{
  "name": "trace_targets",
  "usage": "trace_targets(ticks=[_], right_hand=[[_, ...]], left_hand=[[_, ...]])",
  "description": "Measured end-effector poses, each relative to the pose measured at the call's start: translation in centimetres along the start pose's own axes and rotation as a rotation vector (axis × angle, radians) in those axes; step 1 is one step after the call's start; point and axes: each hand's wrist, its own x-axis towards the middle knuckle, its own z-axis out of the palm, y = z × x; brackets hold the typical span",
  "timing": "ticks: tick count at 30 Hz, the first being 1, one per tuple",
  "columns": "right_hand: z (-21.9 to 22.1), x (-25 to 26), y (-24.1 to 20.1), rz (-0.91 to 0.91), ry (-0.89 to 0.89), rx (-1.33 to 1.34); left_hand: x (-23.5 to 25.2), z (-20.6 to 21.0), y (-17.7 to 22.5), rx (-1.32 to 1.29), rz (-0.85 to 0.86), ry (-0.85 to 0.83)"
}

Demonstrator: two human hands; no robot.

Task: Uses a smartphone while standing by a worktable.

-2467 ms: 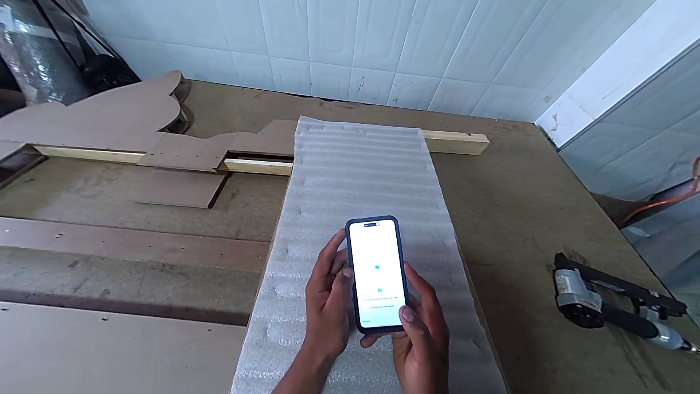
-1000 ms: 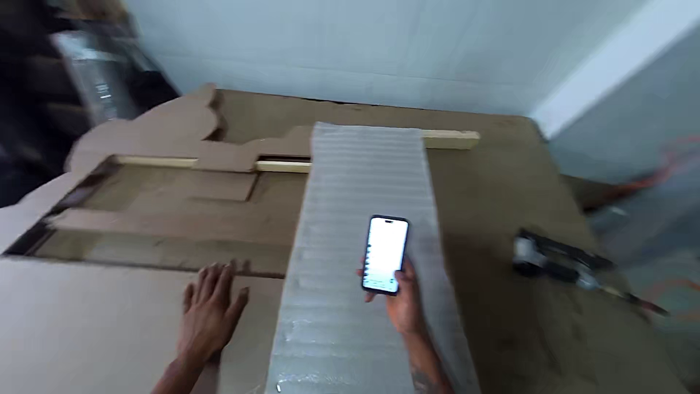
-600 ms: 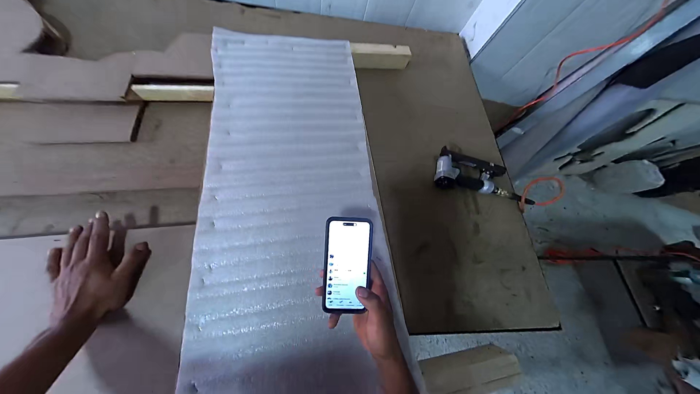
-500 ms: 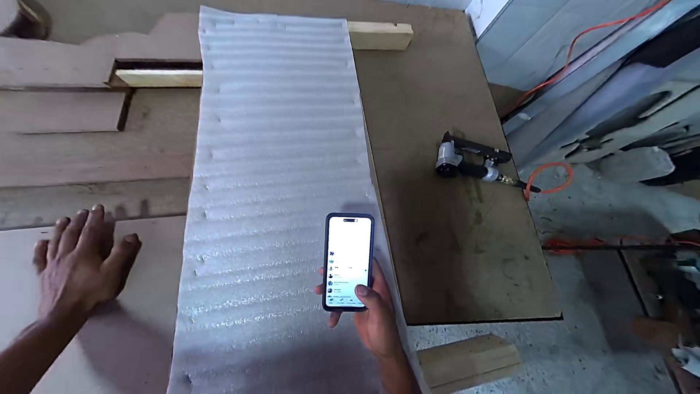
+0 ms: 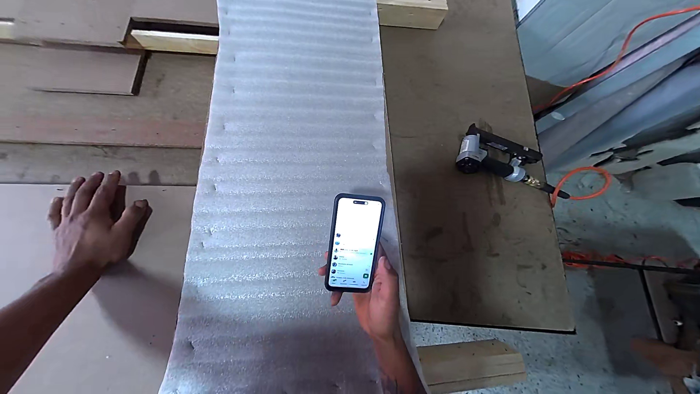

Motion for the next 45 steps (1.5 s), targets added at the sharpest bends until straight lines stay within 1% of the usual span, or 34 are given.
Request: trace_targets(ticks=[12,20,31,37,45], right_hand=[[0.0,4.0,1.2,-0.031,-0.116,-0.015],[0.3,6.3,1.1,-0.025,-0.150,-0.020],[0.1,6.4,1.1,-0.017,-0.183,0.005],[0.1,6.3,1.1,0.001,-0.157,0.037],[0.0,6.3,1.1,-0.002,-0.169,0.040]], left_hand=[[-0.1,-0.1,0.2,0.012,0.011,0.024],[0.0,-0.2,0.5,0.011,0.011,0.025],[0.1,-0.1,0.3,0.018,0.011,0.025],[0.0,0.0,0.2,0.014,0.007,0.025],[0.0,0.1,0.0,0.014,0.009,0.021]])
